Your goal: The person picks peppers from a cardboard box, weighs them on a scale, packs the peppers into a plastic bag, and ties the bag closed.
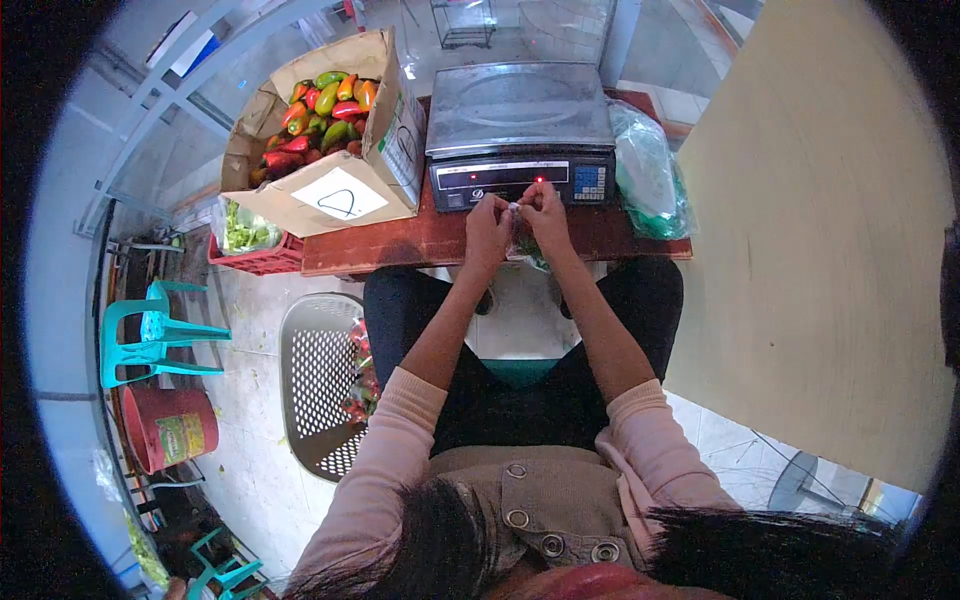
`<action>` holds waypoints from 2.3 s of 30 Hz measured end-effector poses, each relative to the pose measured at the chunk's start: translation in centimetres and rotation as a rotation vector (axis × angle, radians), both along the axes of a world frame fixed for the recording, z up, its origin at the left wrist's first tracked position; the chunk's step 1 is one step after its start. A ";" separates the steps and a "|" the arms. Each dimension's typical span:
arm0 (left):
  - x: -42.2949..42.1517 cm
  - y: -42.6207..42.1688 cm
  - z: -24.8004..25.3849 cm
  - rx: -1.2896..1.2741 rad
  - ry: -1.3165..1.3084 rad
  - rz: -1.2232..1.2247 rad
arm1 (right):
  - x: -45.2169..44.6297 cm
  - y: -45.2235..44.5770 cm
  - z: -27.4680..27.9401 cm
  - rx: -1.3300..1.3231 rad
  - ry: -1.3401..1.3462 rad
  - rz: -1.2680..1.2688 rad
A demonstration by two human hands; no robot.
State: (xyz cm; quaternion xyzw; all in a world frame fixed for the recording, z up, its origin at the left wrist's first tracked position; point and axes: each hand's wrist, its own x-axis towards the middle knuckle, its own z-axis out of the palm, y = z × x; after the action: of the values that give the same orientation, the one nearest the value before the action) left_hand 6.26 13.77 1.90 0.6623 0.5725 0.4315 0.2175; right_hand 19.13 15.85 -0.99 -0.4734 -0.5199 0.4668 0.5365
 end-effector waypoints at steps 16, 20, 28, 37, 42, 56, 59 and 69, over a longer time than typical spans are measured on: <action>-0.1 -0.1 0.5 -0.064 -0.112 -0.092 | 0.4 0.2 -0.4 -0.178 0.011 0.028; -0.2 0.2 0.4 -0.112 -0.119 -0.098 | 1.3 -0.1 1.7 -0.247 0.125 0.149; 0.9 -0.1 0.9 -0.003 -0.142 -0.028 | 1.8 0.1 0.2 -0.240 0.365 0.093; 1.2 -0.9 1.2 0.118 -0.100 -0.050 | 1.6 -0.1 0.0 -0.262 0.421 0.017; 1.5 -0.9 0.8 0.064 -0.148 0.008 | 1.8 -0.3 -0.4 -0.300 0.371 0.009; 0.9 -0.6 1.9 -0.018 0.103 -0.110 | 1.3 -0.4 -0.8 -0.164 0.286 -0.009; 0.7 -0.4 1.7 -0.052 0.145 -0.133 | 1.5 -0.6 1.4 -0.165 0.201 0.064; 0.6 0.1 0.1 0.057 0.240 -0.065 | -0.1 -0.2 1.5 0.086 -0.253 -0.058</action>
State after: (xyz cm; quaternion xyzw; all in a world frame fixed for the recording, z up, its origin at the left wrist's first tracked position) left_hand 6.88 13.87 2.00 0.7335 0.5599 0.3580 0.1424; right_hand 19.07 15.62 0.48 -0.5200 -0.5888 0.3650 0.4996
